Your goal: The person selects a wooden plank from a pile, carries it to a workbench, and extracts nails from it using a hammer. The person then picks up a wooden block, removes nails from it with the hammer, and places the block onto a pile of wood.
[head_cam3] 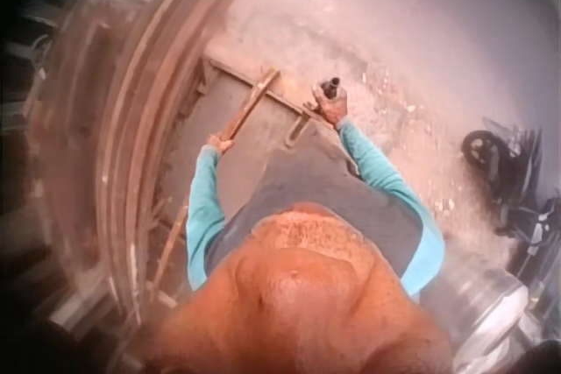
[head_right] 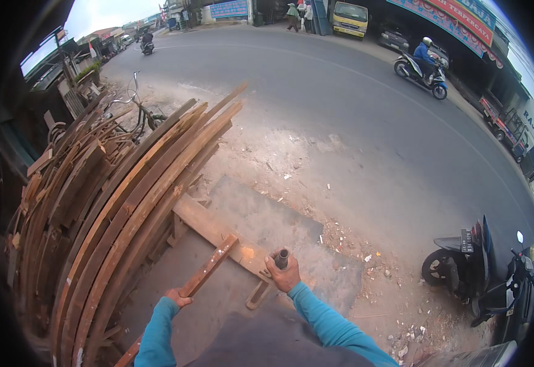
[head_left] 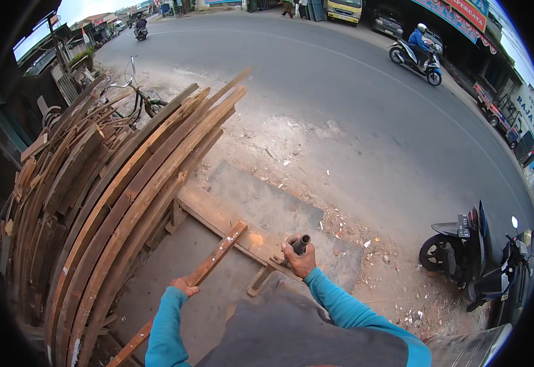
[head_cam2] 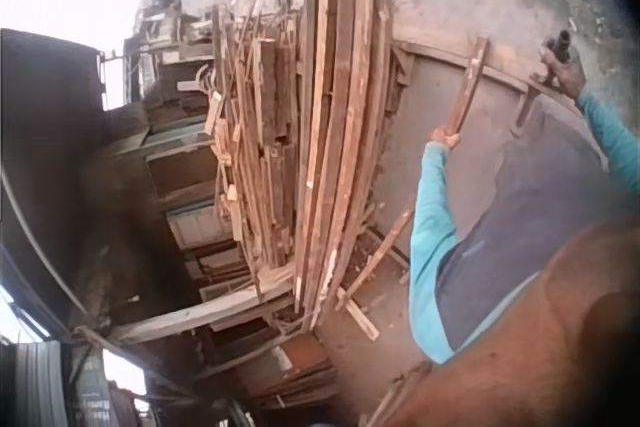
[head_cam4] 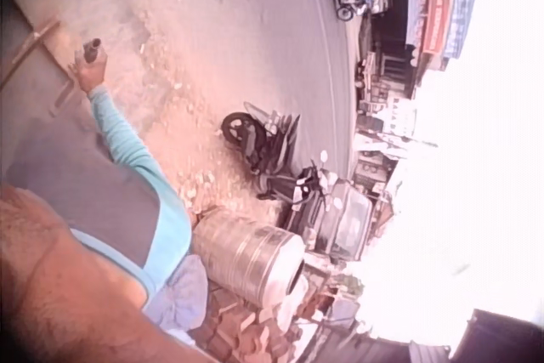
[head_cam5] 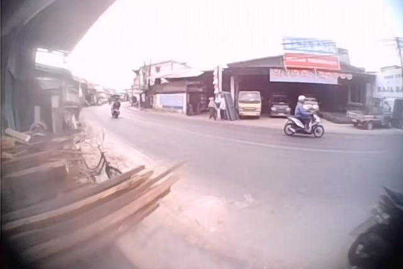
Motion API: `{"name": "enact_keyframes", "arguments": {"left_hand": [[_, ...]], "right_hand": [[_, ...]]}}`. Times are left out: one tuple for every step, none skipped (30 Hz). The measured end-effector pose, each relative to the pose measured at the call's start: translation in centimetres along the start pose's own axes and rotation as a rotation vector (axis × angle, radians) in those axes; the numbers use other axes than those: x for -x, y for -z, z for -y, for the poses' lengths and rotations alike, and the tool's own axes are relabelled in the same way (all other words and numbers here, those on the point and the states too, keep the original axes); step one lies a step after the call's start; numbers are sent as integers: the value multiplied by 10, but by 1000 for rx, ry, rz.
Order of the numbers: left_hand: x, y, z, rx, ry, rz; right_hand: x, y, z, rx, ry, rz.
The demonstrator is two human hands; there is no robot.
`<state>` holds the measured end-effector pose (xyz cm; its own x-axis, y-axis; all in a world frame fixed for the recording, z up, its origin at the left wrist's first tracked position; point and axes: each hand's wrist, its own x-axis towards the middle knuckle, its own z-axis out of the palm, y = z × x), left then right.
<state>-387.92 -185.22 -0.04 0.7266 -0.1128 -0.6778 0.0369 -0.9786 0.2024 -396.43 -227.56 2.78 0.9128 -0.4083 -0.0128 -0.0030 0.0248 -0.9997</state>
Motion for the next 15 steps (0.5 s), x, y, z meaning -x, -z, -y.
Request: {"name": "enact_keyframes", "arguments": {"left_hand": [[-1, -13, -11, 88, 47, -49], [-5, -23, -21, 171, 86, -97], [-8, -31, -24, 166, 88, -99], [-11, -37, -20, 193, 68, -119], [-17, -41, -15, 222, 52, -139], [-27, -43, -4, 222, 63, -142], [-42, -45, 14, 238, 37, -165], [-34, -65, 32, 256, 25, -157], [-32, -71, 37, 218, 36, -172], [-33, -64, 33, 186, 50, -190], [-37, -38, -2, 183, 78, -178], [-54, -6, -37, 181, 91, -196], [-57, -5, -28, 185, 98, -201], [-53, -8, -12, 216, 62, -201], [-49, -10, -8, 243, 15, -195]], "right_hand": [[-2, 9, 7, 27, 13, 50], [-7, 17, 8, -27, 33, 76], [-14, 22, 12, -33, 33, 75], [-20, 25, 17, -8, -6, 97], [-27, 26, 17, 16, -47, 122], [-35, 23, 6, 22, -38, 129], [-45, 18, -5, 15, -42, 141], [-35, 18, -14, -3, -48, 133], [-24, 17, -20, -22, -52, 121], [-25, 13, -20, -93, -120, 119], [-37, 16, -9, -21, -102, 122], [-61, 13, -2, -11, -64, 135], [-76, 11, 4, -3, -24, 151], [-75, 4, 5, -5, -18, 168], [-65, -2, 5, -10, -34, 154]]}}
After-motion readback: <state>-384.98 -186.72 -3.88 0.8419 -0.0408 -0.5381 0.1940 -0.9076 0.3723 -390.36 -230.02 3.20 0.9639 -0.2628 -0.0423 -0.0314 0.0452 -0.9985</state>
